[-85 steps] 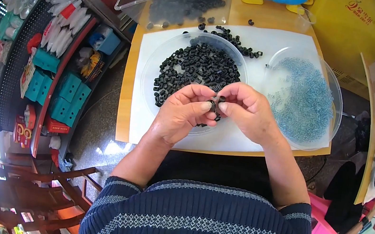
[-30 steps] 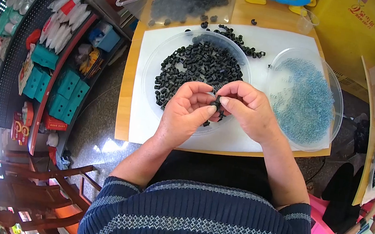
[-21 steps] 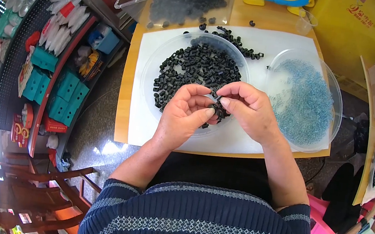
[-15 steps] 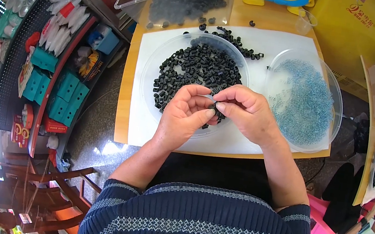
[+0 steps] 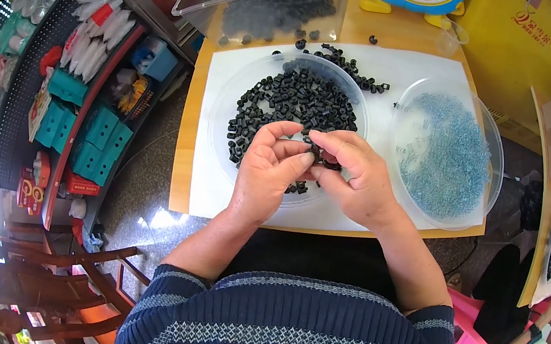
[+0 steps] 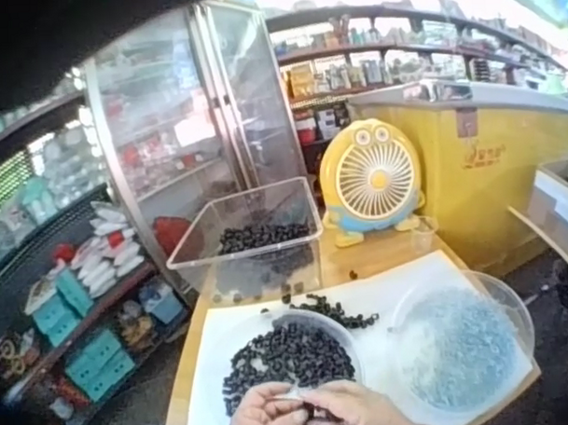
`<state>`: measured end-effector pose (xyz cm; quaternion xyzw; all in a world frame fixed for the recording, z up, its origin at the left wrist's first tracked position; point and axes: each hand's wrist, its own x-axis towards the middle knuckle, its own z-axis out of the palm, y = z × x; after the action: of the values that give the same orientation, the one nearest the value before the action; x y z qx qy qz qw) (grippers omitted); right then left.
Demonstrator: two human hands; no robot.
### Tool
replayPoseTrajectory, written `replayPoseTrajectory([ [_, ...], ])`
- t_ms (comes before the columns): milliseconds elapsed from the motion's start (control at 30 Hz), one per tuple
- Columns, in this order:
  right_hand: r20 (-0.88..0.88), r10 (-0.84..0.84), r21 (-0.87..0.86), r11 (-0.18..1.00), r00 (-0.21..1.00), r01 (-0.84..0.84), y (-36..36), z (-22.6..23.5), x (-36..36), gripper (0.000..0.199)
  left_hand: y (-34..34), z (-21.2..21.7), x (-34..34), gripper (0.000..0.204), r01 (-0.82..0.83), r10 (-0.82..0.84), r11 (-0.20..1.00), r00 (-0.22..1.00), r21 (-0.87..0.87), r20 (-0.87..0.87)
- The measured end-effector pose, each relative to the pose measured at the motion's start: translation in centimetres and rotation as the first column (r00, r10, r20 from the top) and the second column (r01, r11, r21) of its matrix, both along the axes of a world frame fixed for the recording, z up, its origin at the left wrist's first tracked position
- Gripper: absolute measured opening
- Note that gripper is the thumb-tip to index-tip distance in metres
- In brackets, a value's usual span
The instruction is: The person assembles small components by picking black plastic pieces and small inserts from trays and pressing them together by hand.
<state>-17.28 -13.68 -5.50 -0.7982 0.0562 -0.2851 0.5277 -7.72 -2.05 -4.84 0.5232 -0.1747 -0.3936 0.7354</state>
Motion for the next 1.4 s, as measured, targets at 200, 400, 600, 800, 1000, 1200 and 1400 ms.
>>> replayPoseTrajectory([
  [200,0.097,-0.112,-0.175,0.976,0.989,0.128,0.5,-1.0,0.4,0.038,-0.1,-0.3,-0.3,0.037,-0.027,0.026,0.999,0.999,-0.035,-0.027],
  [400,0.08,-0.097,-0.077,0.992,0.992,0.103,-0.1,-0.2,0.0,0.034,0.7,0.4,0.4,0.022,0.137,-0.141,0.99,0.969,-0.033,-0.202],
  [600,0.172,-0.062,-0.159,0.983,0.983,0.09,-0.1,-0.1,0.0,0.033,0.8,0.9,0.4,0.021,0.224,-0.221,0.974,0.971,0.025,-0.092],
  [800,0.222,-0.05,-0.204,0.974,0.974,0.097,0.2,-0.8,0.3,0.037,0.4,0.8,0.3,0.016,0.162,-0.169,0.976,0.985,0.144,0.035],
  [1000,0.169,-0.063,-0.18,0.979,0.984,0.094,0.6,-0.9,0.5,0.042,0.4,0.4,0.2,0.013,0.131,-0.143,0.984,0.985,0.119,0.097],
  [1200,0.156,-0.051,-0.446,0.887,0.987,0.116,-0.2,-0.4,0.7,0.042,0.4,0.3,0.3,0.017,0.158,-0.185,0.968,0.974,0.193,0.132],
  [1400,0.184,-0.052,-0.424,0.897,0.982,0.127,-0.4,-0.5,0.3,0.038,1.7,0.9,0.6,0.028,0.332,-0.344,0.925,0.938,0.182,0.037],
])
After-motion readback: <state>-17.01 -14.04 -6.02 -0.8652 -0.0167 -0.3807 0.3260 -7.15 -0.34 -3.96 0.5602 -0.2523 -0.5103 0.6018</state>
